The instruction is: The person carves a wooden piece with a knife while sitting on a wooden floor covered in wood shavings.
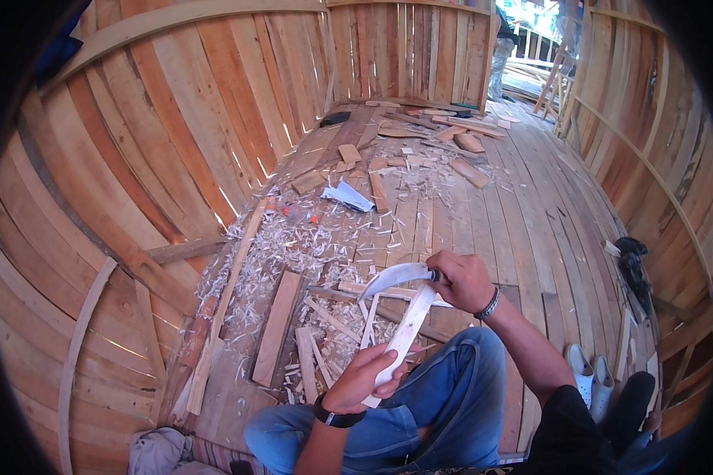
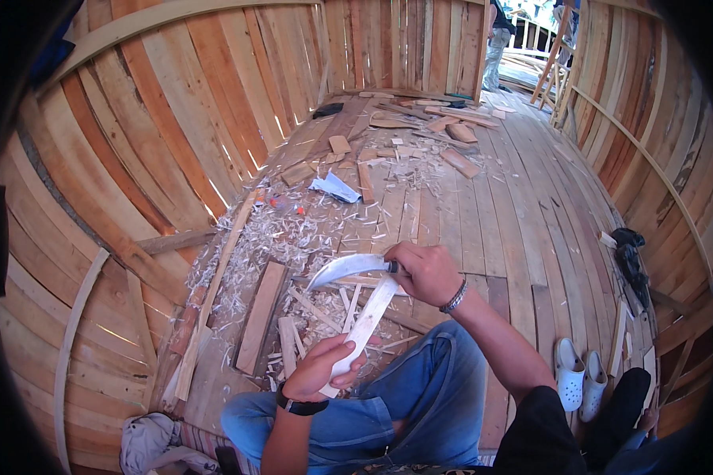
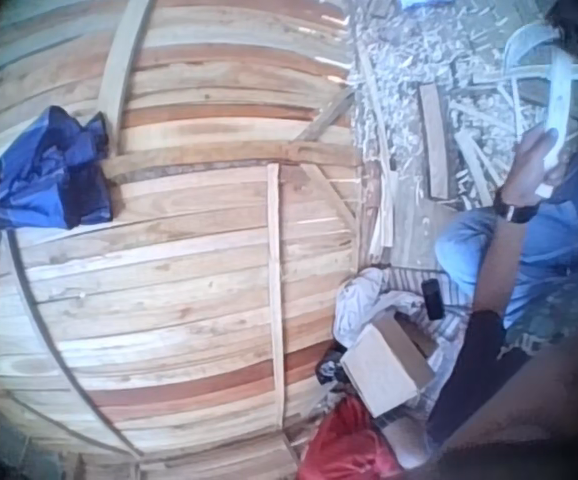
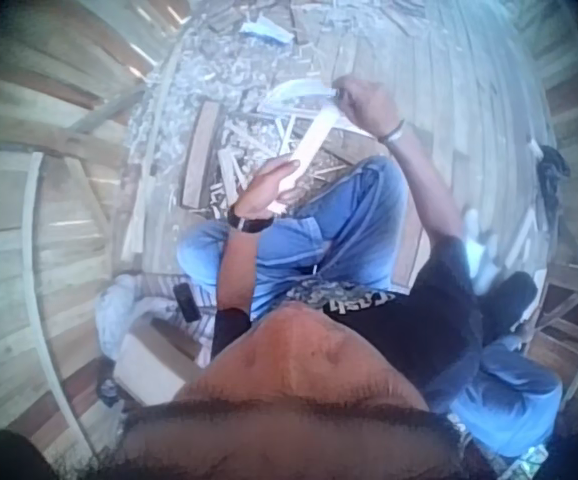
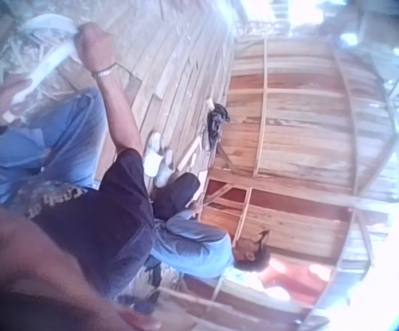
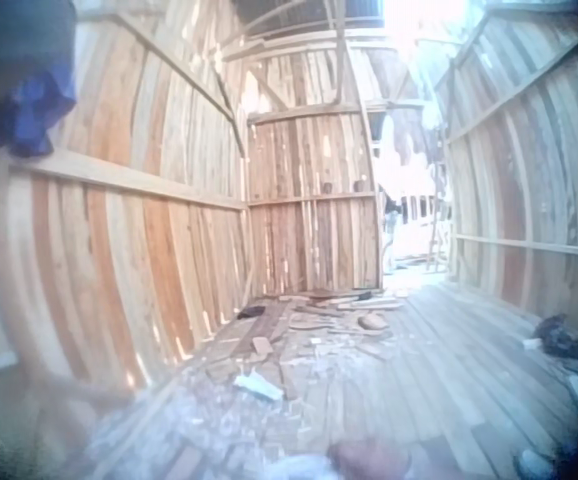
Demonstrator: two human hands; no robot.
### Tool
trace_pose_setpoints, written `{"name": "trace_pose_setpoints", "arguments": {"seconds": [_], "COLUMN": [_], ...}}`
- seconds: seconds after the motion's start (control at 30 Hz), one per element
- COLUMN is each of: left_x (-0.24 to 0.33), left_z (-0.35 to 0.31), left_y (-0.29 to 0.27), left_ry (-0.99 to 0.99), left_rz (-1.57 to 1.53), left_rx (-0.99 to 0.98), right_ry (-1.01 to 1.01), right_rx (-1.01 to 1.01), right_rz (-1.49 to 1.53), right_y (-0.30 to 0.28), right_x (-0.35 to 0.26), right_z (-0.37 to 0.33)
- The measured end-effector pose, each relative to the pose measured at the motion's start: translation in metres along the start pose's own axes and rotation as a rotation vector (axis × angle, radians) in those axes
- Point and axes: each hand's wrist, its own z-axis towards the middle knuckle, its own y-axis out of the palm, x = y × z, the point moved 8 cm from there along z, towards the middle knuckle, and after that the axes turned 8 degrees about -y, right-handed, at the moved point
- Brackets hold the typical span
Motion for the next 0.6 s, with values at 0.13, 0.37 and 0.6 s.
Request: {"name": "trace_pose_setpoints", "arguments": {"seconds": [0.13, 0.37, 0.6], "left_x": [-0.009, -0.010, -0.012], "left_z": [0.010, 0.013, 0.014], "left_y": [-0.005, -0.007, -0.010], "left_ry": [-0.008, 0.001, -0.012], "left_rz": [-0.047, -0.035, -0.035], "left_rx": [0.011, 0.047, 0.069], "right_ry": [0.290, 0.520, 0.841], "right_rx": [0.020, 0.150, 0.457], "right_rz": [0.085, 0.474, 0.826], "right_y": [0.012, 0.033, 0.027], "right_x": [0.025, 0.057, 0.098], "right_z": [-0.003, -0.018, -0.032]}}
